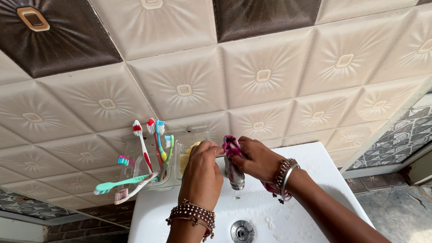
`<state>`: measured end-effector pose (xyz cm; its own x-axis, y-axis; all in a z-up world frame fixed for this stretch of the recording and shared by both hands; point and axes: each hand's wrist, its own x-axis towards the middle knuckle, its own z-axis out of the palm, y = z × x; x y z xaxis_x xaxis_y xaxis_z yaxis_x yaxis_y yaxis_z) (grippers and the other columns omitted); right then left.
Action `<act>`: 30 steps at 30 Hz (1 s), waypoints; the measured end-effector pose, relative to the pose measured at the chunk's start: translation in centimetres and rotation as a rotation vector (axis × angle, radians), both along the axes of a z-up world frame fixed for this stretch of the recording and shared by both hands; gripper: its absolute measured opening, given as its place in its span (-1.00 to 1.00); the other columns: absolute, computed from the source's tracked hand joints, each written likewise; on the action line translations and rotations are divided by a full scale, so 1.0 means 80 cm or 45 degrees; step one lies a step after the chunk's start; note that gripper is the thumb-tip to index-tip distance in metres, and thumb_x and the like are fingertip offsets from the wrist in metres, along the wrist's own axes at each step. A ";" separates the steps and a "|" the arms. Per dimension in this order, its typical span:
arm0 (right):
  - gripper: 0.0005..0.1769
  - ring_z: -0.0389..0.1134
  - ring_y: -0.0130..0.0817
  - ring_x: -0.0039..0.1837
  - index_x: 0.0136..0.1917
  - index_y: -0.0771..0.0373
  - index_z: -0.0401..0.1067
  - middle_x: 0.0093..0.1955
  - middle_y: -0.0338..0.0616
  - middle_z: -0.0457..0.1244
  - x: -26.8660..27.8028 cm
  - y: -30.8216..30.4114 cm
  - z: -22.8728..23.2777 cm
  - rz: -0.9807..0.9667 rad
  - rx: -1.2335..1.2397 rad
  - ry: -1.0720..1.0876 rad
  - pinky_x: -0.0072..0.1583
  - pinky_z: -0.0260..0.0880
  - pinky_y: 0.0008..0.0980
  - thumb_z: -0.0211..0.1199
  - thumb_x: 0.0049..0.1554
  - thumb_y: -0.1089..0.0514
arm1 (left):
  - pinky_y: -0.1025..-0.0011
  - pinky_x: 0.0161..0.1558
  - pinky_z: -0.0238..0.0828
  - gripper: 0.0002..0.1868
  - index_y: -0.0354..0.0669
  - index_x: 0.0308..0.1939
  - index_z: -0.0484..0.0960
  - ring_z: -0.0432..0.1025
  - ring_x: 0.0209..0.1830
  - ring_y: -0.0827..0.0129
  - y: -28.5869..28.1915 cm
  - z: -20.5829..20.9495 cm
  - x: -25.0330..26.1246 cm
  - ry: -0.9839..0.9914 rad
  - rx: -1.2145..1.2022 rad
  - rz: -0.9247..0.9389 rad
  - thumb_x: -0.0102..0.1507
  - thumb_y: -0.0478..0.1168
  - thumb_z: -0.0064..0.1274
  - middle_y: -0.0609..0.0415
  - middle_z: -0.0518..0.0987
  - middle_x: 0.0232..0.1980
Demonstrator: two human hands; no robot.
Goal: The person wipes down a bathroom sink, faucet, and toothbrush holder using a pink cloth and soapy water.
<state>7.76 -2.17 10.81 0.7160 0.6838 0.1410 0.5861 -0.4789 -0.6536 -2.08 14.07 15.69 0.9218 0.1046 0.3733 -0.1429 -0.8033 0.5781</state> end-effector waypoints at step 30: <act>-0.71 0.24 -0.09 0.07 0.11 0.21 0.53 -0.04 -0.12 0.42 0.023 0.004 -0.030 -0.046 -0.177 -0.262 0.15 0.36 -0.17 0.27 0.10 0.16 | 0.33 0.08 0.50 -0.59 -0.32 0.05 0.57 0.56 0.05 0.16 -0.003 -0.025 0.003 -0.195 -0.359 -0.129 0.19 -0.57 -0.23 -0.08 0.61 0.07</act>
<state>9.60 -1.86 8.41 0.7062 0.6812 0.1930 0.6810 -0.5789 -0.4485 -1.84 13.84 13.72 0.8683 0.1342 0.4775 -0.3161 -0.5921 0.7413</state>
